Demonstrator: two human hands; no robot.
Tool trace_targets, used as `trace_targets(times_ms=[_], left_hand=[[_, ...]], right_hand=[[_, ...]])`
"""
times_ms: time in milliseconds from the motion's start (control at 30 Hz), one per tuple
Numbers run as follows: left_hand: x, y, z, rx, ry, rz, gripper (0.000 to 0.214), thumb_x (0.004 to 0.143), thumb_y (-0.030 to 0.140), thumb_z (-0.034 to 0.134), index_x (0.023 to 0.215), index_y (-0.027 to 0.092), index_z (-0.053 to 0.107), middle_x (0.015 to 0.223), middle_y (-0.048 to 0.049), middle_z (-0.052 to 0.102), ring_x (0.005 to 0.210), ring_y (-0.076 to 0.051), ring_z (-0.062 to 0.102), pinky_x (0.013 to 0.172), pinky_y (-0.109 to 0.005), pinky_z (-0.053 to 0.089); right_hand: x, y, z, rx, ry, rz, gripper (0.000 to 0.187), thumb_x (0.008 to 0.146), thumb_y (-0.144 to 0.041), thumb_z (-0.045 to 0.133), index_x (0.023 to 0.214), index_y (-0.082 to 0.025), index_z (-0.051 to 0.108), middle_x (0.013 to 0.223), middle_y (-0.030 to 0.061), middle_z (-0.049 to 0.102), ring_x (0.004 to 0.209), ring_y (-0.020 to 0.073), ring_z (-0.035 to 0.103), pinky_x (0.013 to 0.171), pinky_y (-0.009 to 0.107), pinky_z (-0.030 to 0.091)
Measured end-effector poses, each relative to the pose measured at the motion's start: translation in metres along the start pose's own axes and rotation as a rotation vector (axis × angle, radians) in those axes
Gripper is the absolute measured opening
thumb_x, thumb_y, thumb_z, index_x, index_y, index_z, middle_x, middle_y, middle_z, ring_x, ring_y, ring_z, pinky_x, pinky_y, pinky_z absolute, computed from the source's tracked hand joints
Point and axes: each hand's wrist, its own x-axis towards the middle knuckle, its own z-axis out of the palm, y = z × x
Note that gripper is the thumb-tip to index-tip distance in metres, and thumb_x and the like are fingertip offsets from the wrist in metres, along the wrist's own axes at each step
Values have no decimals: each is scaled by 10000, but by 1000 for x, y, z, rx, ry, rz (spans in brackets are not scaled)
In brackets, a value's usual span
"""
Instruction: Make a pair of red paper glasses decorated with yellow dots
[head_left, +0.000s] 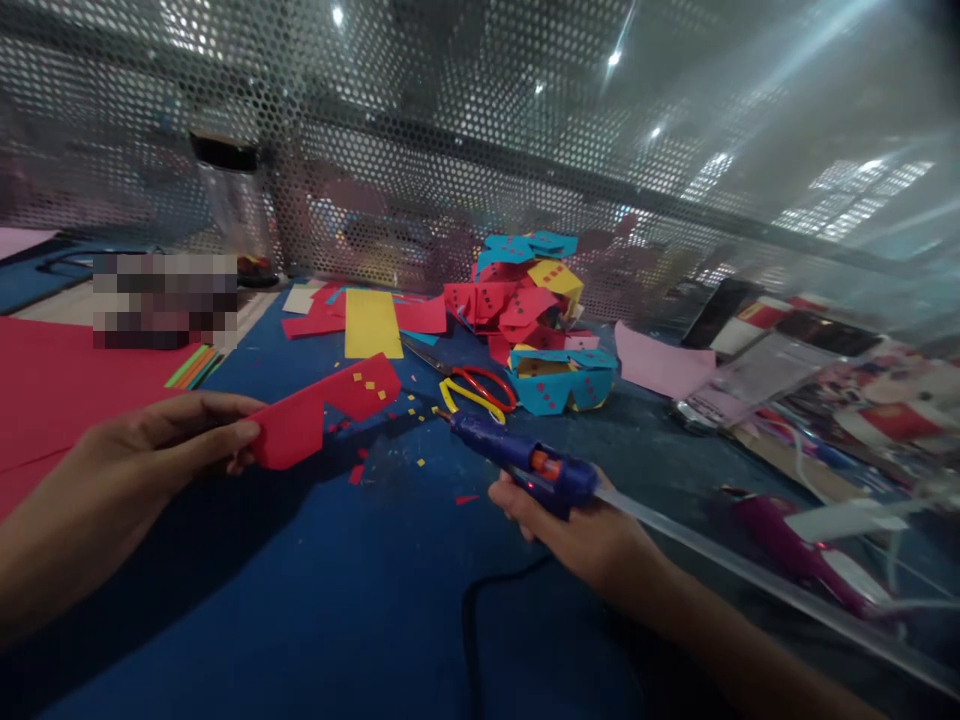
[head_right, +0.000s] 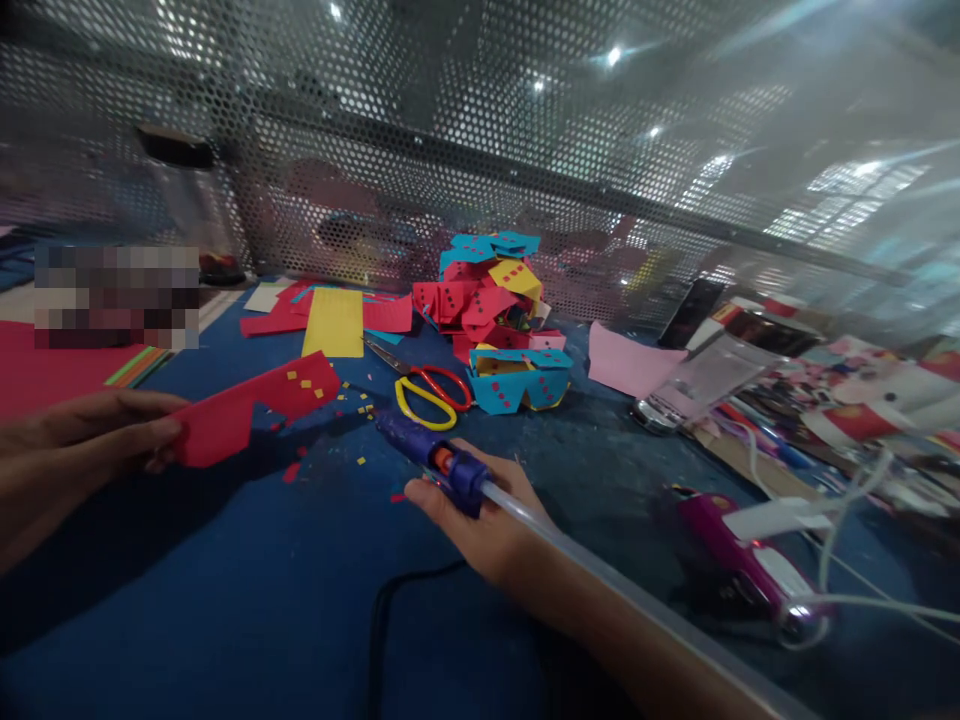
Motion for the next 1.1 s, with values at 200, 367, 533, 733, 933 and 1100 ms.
trace_targets(times_ms=[200, 367, 533, 733, 933, 1100], left_hand=[[-8, 13, 6, -76, -85, 81, 270, 767, 463, 765, 919, 241, 751, 753, 7, 698, 742, -168, 580, 661, -252, 449], [-12, 18, 9, -32, -138, 105, 300, 798, 479, 731, 987, 247, 747, 818, -6, 740, 781, -191, 632, 709, -285, 472], [-17, 23, 10, 34, -165, 123, 316, 814, 480, 701, 990, 220, 743, 847, -28, 752, 771, -204, 639, 714, -312, 483], [-17, 20, 11, 8, -211, 139, 307, 806, 467, 701, 976, 214, 733, 840, -22, 737, 743, -189, 626, 678, -294, 464], [-21, 26, 14, -16, -225, 126, 273, 775, 431, 713, 933, 209, 726, 824, -24, 743, 737, -189, 620, 683, -298, 464], [-22, 27, 16, -2, -227, 144, 268, 760, 427, 714, 913, 207, 730, 815, -27, 750, 715, -190, 622, 672, -304, 468]], right_hand=[[-8, -11, 1, -84, -65, -389, 251, 921, -419, 620, 785, -218, 554, 667, -32, 565, 553, 111, 517, 517, 230, 391], [-5, -17, 1, -187, -203, -622, 54, 940, -268, 580, 929, -229, 545, 844, -4, 637, 686, 125, 580, 624, 232, 403], [-3, -43, 2, -257, -310, -708, 32, 952, -232, 498, 936, -230, 526, 905, 19, 643, 764, 154, 587, 666, 258, 399], [-4, -59, 12, -264, -275, -687, 44, 955, -243, 515, 917, -223, 521, 899, 24, 652, 727, 154, 569, 654, 261, 390], [-4, -53, 24, -233, -293, -701, 64, 971, -202, 508, 910, -222, 507, 909, 23, 648, 711, 144, 555, 643, 260, 374], [-4, -50, 26, -244, -295, -715, 26, 963, -203, 522, 941, -214, 514, 946, 39, 647, 728, 151, 554, 657, 270, 376]])
